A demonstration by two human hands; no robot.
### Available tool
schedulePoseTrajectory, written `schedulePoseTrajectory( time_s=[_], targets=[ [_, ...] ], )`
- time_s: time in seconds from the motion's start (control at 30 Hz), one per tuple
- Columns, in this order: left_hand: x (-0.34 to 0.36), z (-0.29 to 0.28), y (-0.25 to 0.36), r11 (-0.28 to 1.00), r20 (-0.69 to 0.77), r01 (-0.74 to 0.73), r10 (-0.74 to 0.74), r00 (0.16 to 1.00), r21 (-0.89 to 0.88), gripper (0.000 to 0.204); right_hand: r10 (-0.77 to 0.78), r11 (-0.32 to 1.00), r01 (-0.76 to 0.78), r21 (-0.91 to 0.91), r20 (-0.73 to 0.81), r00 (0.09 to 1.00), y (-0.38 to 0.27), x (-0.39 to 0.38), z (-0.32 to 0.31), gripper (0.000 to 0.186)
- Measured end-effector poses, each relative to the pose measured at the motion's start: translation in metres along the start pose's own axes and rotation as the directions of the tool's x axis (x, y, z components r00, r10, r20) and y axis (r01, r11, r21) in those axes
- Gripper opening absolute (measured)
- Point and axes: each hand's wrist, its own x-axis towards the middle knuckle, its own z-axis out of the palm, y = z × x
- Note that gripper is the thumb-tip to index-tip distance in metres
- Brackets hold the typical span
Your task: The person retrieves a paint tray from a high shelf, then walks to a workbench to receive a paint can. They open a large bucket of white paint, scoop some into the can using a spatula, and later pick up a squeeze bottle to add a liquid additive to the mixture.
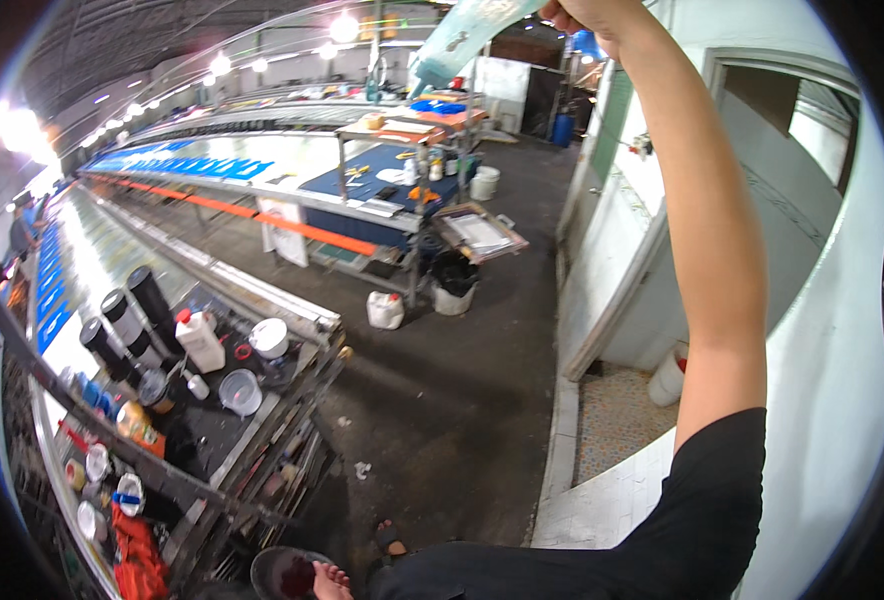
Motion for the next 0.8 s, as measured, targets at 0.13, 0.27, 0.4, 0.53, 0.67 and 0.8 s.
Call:
schedulePoseTrajectory(
  time_s=[0.13, 0.27, 0.4, 0.53, 0.67, 0.8],
  targets=[
    [-0.050, -0.051, -0.023, 0.993, 0.041, 0.090, -0.093, 0.995, 0.075, 0.042, -0.004, 0.994, 0.000, 0.106, 0.034, 0.999, 0.049, -0.010, 0.003, 0.045],
    [-0.087, -0.088, -0.038, 0.992, -0.099, -0.130, 0.129, 0.987, 0.001, 0.038, 0.077, 0.942, -0.106, 0.317, 0.101, 0.992, 0.109, -0.047, 0.010, 0.046],
    [-0.117, -0.113, -0.013, 0.983, -0.314, -0.100, 0.144, 0.938, 0.151, 0.040, 0.392, 0.711, -0.342, 0.615, 0.057, 0.918, 0.190, -0.118, 0.034, 0.050],
    [-0.125, -0.125, 0.034, 0.973, -0.393, -0.149, 0.209, 0.896, 0.178, 0.041, 0.429, 0.289, -0.524, 0.801, 0.382, 0.819, 0.261, -0.252, 0.092, 0.056],
    [-0.115, -0.142, 0.097, 0.945, -0.419, -0.254, 0.319, 0.850, 0.204, 0.035, 0.195, -0.131, -0.691, 0.711, 0.702, 0.685, 0.264, -0.440, 0.183, 0.068],
    [-0.075, -0.173, 0.205, 0.808, -0.326, -0.501, 0.585, 0.743, 0.309, 0.036, 0.344, -0.520, -0.562, 0.643, 0.760, 0.551, 0.209, -0.573, 0.252, 0.068]
  ],
)
